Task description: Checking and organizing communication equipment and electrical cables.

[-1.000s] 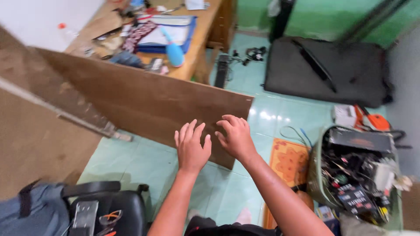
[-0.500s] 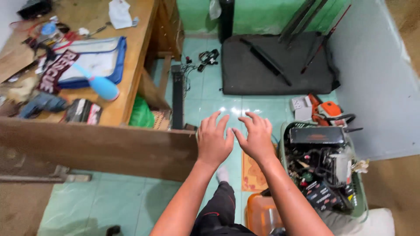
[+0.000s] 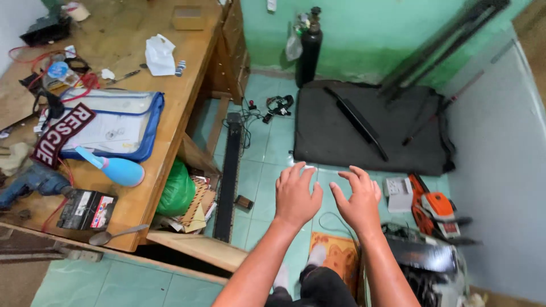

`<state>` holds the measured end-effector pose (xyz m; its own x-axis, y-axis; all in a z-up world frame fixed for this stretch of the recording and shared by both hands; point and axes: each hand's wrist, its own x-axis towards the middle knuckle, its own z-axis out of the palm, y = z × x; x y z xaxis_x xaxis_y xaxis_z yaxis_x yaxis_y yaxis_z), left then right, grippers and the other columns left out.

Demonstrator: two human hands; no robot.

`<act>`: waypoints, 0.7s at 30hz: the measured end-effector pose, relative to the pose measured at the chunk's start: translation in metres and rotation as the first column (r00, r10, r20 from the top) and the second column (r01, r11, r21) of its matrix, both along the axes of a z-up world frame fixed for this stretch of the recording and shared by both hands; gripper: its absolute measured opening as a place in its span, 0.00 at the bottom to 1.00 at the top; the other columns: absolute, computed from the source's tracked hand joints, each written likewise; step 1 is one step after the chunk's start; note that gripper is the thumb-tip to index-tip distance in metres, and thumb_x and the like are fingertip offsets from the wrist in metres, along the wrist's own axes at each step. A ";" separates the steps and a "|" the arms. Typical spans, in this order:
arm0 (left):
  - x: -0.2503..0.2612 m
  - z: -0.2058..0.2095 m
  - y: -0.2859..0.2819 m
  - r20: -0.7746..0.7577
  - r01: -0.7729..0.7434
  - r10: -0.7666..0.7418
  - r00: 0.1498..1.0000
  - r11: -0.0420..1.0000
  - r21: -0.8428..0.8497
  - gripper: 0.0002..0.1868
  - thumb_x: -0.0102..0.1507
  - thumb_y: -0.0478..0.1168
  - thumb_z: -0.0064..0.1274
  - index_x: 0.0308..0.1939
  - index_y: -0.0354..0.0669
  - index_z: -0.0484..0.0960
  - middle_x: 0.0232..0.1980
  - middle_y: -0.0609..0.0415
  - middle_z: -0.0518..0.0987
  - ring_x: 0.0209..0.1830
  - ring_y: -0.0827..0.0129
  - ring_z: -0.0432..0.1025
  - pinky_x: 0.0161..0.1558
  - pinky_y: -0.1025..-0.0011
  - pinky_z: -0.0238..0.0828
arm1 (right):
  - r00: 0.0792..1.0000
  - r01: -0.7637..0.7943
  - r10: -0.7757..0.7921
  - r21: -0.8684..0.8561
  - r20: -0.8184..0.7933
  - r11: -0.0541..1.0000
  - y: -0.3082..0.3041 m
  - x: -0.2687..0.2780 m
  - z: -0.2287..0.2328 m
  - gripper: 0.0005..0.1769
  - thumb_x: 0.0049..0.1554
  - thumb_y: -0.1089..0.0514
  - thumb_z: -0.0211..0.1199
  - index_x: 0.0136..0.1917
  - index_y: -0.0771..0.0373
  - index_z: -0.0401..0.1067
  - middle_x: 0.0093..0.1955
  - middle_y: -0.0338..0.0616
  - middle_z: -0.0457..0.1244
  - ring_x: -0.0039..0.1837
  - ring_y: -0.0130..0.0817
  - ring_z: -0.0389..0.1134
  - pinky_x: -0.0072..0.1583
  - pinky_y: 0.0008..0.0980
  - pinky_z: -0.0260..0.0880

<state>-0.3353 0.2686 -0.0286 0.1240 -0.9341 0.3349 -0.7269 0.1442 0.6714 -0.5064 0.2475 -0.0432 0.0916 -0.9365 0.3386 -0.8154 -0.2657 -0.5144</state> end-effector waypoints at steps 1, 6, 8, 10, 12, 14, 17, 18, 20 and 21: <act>0.003 -0.001 -0.016 0.002 -0.021 0.021 1.000 1.000 -0.001 0.19 0.58 0.42 0.57 0.53 0.41 0.83 0.63 0.44 0.75 0.63 0.48 0.66 0.61 0.51 0.62 | 1.000 -0.021 0.021 -0.001 0.002 1.000 -0.019 0.002 -0.003 0.21 0.54 0.46 0.69 0.58 0.57 0.76 0.68 0.48 0.62 0.68 0.49 0.63 0.73 0.54 0.49; 0.014 -0.007 -0.071 0.013 -0.120 0.120 0.993 0.993 0.011 0.19 0.57 0.41 0.56 0.52 0.41 0.83 0.63 0.45 0.76 0.63 0.49 0.67 0.61 0.51 0.61 | 0.990 -0.138 0.137 0.024 0.044 0.990 -0.107 0.012 -0.013 0.20 0.56 0.46 0.68 0.58 0.57 0.75 0.69 0.48 0.62 0.69 0.47 0.63 0.72 0.51 0.52; 0.025 -0.004 -0.096 0.033 -0.171 0.171 0.985 0.985 0.005 0.19 0.57 0.41 0.57 0.52 0.42 0.83 0.63 0.46 0.76 0.63 0.49 0.66 0.61 0.52 0.61 | 0.981 -0.190 0.188 0.020 0.051 0.982 -0.142 0.020 -0.015 0.20 0.55 0.46 0.68 0.58 0.56 0.75 0.69 0.48 0.62 0.69 0.46 0.63 0.71 0.52 0.53; 0.035 -0.005 -0.115 0.046 -0.216 0.215 0.975 0.976 0.013 0.19 0.57 0.41 0.57 0.52 0.42 0.83 0.62 0.46 0.76 0.63 0.49 0.66 0.61 0.52 0.61 | 0.971 -0.234 0.232 0.031 0.050 0.972 -0.171 0.029 -0.012 0.21 0.54 0.46 0.68 0.57 0.56 0.75 0.68 0.48 0.62 0.69 0.45 0.63 0.71 0.52 0.53; 0.045 -0.010 -0.130 0.077 -0.295 0.293 0.953 0.955 0.019 0.19 0.57 0.42 0.56 0.52 0.43 0.82 0.62 0.47 0.76 0.62 0.50 0.66 0.60 0.52 0.61 | 0.953 -0.303 0.301 0.053 0.040 0.952 -0.200 0.042 -0.003 0.21 0.54 0.46 0.69 0.58 0.57 0.75 0.68 0.48 0.63 0.70 0.47 0.62 0.71 0.57 0.50; 0.058 -0.009 -0.143 0.086 -0.365 0.361 0.928 0.930 0.031 0.19 0.58 0.42 0.57 0.52 0.43 0.82 0.62 0.48 0.76 0.62 0.50 0.66 0.60 0.51 0.61 | 0.936 -0.353 0.351 0.062 0.033 0.934 -0.226 0.054 -0.002 0.21 0.54 0.47 0.69 0.58 0.56 0.75 0.68 0.47 0.63 0.70 0.47 0.62 0.72 0.58 0.50; 0.074 -0.017 -0.150 0.103 -0.462 0.455 0.885 0.885 0.061 0.19 0.58 0.42 0.56 0.52 0.44 0.82 0.63 0.49 0.76 0.63 0.50 0.66 0.60 0.51 0.61 | 0.909 -0.417 0.415 0.078 0.035 0.906 -0.253 0.071 -0.007 0.20 0.55 0.47 0.68 0.59 0.56 0.75 0.68 0.46 0.63 0.71 0.47 0.62 0.73 0.58 0.49; 0.083 -0.018 -0.155 0.111 -0.495 0.486 0.867 0.867 0.065 0.18 0.58 0.43 0.56 0.52 0.45 0.82 0.63 0.50 0.76 0.63 0.51 0.66 0.60 0.51 0.62 | 0.900 -0.436 0.434 0.071 0.046 0.897 -0.264 0.081 -0.009 0.20 0.56 0.47 0.68 0.59 0.56 0.75 0.68 0.46 0.63 0.71 0.47 0.62 0.73 0.58 0.49; 0.097 -0.022 -0.164 0.115 -0.530 0.521 0.846 0.845 0.070 0.19 0.58 0.43 0.56 0.52 0.45 0.82 0.63 0.50 0.76 0.63 0.51 0.66 0.60 0.51 0.62 | 0.886 -0.464 0.461 0.089 0.054 0.881 -0.279 0.099 -0.014 0.20 0.56 0.47 0.67 0.59 0.55 0.75 0.68 0.46 0.62 0.70 0.47 0.62 0.73 0.58 0.49; 0.106 -0.025 -0.169 0.119 -0.550 0.541 0.833 0.832 0.074 0.19 0.58 0.43 0.56 0.52 0.45 0.82 0.63 0.51 0.76 0.63 0.51 0.67 0.60 0.51 0.62 | 0.879 -0.477 0.473 0.105 0.063 0.872 -0.286 0.109 -0.017 0.19 0.56 0.47 0.67 0.58 0.55 0.75 0.68 0.46 0.62 0.70 0.47 0.62 0.73 0.59 0.49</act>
